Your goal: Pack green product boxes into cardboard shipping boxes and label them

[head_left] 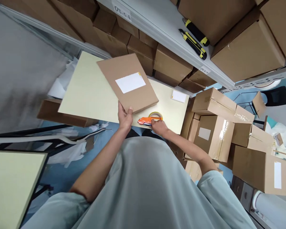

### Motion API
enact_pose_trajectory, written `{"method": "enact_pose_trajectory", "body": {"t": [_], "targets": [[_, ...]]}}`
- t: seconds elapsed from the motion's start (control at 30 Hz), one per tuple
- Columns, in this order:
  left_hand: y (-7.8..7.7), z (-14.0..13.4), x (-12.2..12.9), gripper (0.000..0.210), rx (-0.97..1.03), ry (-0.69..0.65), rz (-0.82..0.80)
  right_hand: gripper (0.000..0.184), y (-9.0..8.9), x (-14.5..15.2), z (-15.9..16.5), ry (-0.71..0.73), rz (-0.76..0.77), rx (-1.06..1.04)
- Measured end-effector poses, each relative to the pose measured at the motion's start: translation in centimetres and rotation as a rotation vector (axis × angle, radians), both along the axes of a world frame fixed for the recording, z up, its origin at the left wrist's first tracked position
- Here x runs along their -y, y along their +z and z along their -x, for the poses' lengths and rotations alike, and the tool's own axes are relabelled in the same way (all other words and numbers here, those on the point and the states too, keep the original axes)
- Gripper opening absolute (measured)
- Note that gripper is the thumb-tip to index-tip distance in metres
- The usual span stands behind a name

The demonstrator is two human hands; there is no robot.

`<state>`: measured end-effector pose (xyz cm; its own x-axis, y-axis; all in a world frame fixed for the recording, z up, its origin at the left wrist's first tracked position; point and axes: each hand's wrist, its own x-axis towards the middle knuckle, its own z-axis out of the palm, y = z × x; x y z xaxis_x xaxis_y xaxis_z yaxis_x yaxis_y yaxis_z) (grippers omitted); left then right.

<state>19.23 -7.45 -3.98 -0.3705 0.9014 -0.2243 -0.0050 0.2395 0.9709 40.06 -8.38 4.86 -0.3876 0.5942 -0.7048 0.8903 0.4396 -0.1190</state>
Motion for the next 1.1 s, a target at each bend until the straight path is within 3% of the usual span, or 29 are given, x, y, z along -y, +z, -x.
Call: {"method": "enact_pose_trajectory", "body": {"t": [0.07,0.13,0.2,0.33,0.43,0.57,0.7,0.8,1.0,1.1], "targets": [[0.8,2.6,0.5,0.097,-0.155,-0.084,-0.005,0.053,-0.4,1.5,2.7,-0.023,0.027,-0.036],[2.2,3.3,-0.2,0.097,-0.339,-0.144,-0.046,0.051,-0.8,2.3,4.5,-0.052,0.035,-0.055],[3.9,2.0,-1.9,0.091,-0.514,-0.255,-0.135,0.048,-1.0,2.5,5.3,-0.079,0.025,-0.054],[5.9,-2.9,-6.2,0.069,-0.639,-0.700,-0.293,0.040,-1.0,2.4,4.9,-0.131,0.007,-0.026],[5.6,-4.8,-7.8,0.057,-0.611,-0.821,-0.331,0.039,-0.9,2.5,4.2,-0.151,-0.002,-0.013],[4.4,-4.4,-7.9,0.054,-0.614,-0.847,-0.342,0.039,-0.9,2.8,3.9,-0.131,-0.037,0.014],[4.4,-3.9,-7.7,0.054,-0.571,-0.851,-0.361,0.038,-1.1,3.1,3.3,-0.119,-0.029,0.022],[4.6,-3.7,-7.8,0.052,-0.539,-0.858,-0.370,0.038,-0.4,3.9,0.7,-0.138,-0.020,0.073],[4.7,-2.9,-7.7,0.051,-0.483,-0.900,-0.396,0.039,3.8,6.7,-9.8,-0.244,-0.020,0.298],[4.9,-2.1,-7.3,0.049,-0.487,-0.947,-0.386,0.044,4.6,5.4,-12.4,-0.274,-0.069,0.355]]}}
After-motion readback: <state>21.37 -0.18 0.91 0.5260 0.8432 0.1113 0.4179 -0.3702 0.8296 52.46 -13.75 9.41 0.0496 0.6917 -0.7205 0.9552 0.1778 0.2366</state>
